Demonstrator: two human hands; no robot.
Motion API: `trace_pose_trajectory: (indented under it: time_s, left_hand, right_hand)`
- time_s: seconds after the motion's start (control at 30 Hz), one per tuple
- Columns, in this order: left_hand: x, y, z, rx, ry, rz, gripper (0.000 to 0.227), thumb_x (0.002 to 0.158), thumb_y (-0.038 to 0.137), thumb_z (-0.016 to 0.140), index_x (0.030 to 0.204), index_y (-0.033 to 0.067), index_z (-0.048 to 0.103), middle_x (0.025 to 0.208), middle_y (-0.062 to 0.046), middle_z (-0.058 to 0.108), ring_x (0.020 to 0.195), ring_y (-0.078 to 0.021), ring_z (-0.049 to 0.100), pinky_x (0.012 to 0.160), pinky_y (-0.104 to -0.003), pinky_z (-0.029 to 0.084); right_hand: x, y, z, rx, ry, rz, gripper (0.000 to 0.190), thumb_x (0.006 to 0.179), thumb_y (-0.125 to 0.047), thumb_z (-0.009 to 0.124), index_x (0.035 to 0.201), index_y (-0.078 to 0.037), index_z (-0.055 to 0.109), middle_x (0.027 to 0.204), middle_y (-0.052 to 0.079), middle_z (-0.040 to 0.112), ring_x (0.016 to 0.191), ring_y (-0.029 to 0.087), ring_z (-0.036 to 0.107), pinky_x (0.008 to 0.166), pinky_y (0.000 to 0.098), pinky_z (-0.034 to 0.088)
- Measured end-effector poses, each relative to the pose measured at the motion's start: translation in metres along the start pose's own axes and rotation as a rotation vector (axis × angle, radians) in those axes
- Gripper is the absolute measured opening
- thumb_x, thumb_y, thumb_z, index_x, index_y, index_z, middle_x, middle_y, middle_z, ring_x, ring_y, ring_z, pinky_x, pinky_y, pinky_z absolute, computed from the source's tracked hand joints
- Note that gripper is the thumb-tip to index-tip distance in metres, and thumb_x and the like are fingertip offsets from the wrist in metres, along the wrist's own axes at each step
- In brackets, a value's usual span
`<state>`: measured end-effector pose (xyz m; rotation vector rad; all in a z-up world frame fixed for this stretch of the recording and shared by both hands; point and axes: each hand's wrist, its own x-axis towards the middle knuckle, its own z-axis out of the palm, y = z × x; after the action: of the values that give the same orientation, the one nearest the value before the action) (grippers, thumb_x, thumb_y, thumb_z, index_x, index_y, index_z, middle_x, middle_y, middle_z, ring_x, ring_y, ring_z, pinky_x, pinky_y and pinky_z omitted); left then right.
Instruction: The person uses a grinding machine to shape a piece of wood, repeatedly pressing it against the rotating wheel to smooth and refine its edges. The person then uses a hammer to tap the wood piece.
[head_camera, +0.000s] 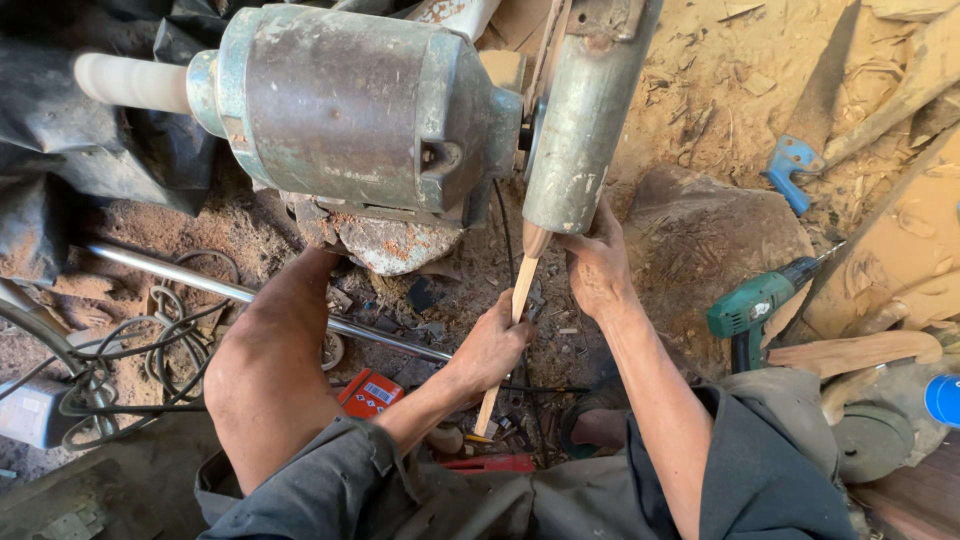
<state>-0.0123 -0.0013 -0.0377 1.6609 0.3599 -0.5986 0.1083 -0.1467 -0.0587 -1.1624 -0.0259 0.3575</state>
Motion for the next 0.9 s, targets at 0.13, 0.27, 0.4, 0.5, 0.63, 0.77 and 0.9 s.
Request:
trace_pose_trajectory:
  time_s: [0.13, 0.27, 0.4, 0.5, 0.63, 0.77, 0.9]
  left_hand:
    - [-0.004, 0.001, 0.0, 0.019, -0.016, -0.022, 0.061, 0.09, 0.015, 0.051, 0.147, -0.0017, 0.036, 0.087, -0.016, 0.065, 0.078, -0.0248, 0.063, 0.077, -0.042, 0.052]
    - [-0.009, -0.002, 0.0, 0.04, -0.025, -0.029, 0.065, 0.089, 0.012, 0.05, 0.15, -0.003, 0.033, 0.089, -0.021, 0.068, 0.073, -0.0256, 0.065, 0.072, -0.042, 0.055]
    - [-0.019, -0.007, -0.001, 0.084, -0.049, -0.116, 0.064, 0.091, 0.013, 0.05, 0.149, -0.0027, 0.027, 0.095, -0.024, 0.067, 0.07, -0.03, 0.067, 0.066, -0.045, 0.059]
    - [-0.015, -0.004, 0.002, 0.235, 0.046, 0.058, 0.043, 0.093, 0.011, 0.049, 0.132, -0.0073, 0.041, 0.1, -0.026, 0.064, 0.076, -0.0339, 0.069, 0.068, -0.047, 0.06]
    - [0.003, 0.008, 0.012, 0.238, 0.138, 0.136, 0.044, 0.088, 0.007, 0.053, 0.128, -0.0082, 0.041, 0.104, -0.029, 0.063, 0.082, -0.0408, 0.071, 0.076, -0.05, 0.059]
    - [0.019, 0.014, 0.008, 0.128, 0.083, 0.079, 0.044, 0.09, 0.012, 0.052, 0.128, -0.0079, 0.044, 0.099, -0.032, 0.068, 0.085, -0.0413, 0.072, 0.081, -0.05, 0.056]
    - [0.031, 0.013, 0.003, 0.056, 0.108, 0.139, 0.061, 0.087, 0.016, 0.054, 0.14, -0.008, 0.038, 0.098, -0.033, 0.069, 0.088, -0.0403, 0.071, 0.083, -0.047, 0.054]
  right_hand:
    - [-0.003, 0.0, 0.002, -0.001, 0.017, 0.02, 0.067, 0.081, -0.002, 0.078, 0.143, -0.007, 0.054, 0.128, 0.007, 0.065, 0.128, 0.023, 0.059, 0.116, 0.0452, 0.041]
    - [-0.008, -0.001, 0.006, -0.077, 0.022, 0.066, 0.071, 0.08, -0.007, 0.079, 0.146, -0.011, 0.052, 0.132, 0.006, 0.065, 0.131, 0.021, 0.056, 0.116, 0.0454, 0.039]
    - [-0.023, -0.006, 0.006, -0.015, -0.015, 0.047, 0.074, 0.084, -0.009, 0.077, 0.152, -0.016, 0.049, 0.129, 0.006, 0.061, 0.124, 0.025, 0.053, 0.112, 0.0491, 0.042]
    - [-0.026, -0.017, 0.002, 0.105, -0.01, 0.062, 0.072, 0.084, -0.009, 0.075, 0.151, -0.017, 0.048, 0.132, 0.003, 0.061, 0.128, 0.024, 0.054, 0.114, 0.0473, 0.043]
    - [-0.014, -0.023, -0.011, 0.248, -0.005, 0.077, 0.067, 0.087, -0.006, 0.07, 0.15, -0.013, 0.05, 0.13, 0.004, 0.062, 0.124, 0.023, 0.057, 0.112, 0.0421, 0.044]
    - [0.007, -0.012, -0.018, 0.211, -0.006, 0.018, 0.048, 0.093, 0.001, 0.064, 0.14, -0.002, 0.054, 0.124, 0.009, 0.065, 0.116, 0.022, 0.063, 0.106, 0.0382, 0.049]
    - [0.029, 0.0, -0.024, 0.179, -0.049, -0.012, 0.036, 0.092, 0.007, 0.059, 0.128, 0.002, 0.06, 0.119, 0.011, 0.068, 0.113, 0.02, 0.067, 0.106, 0.0373, 0.053]
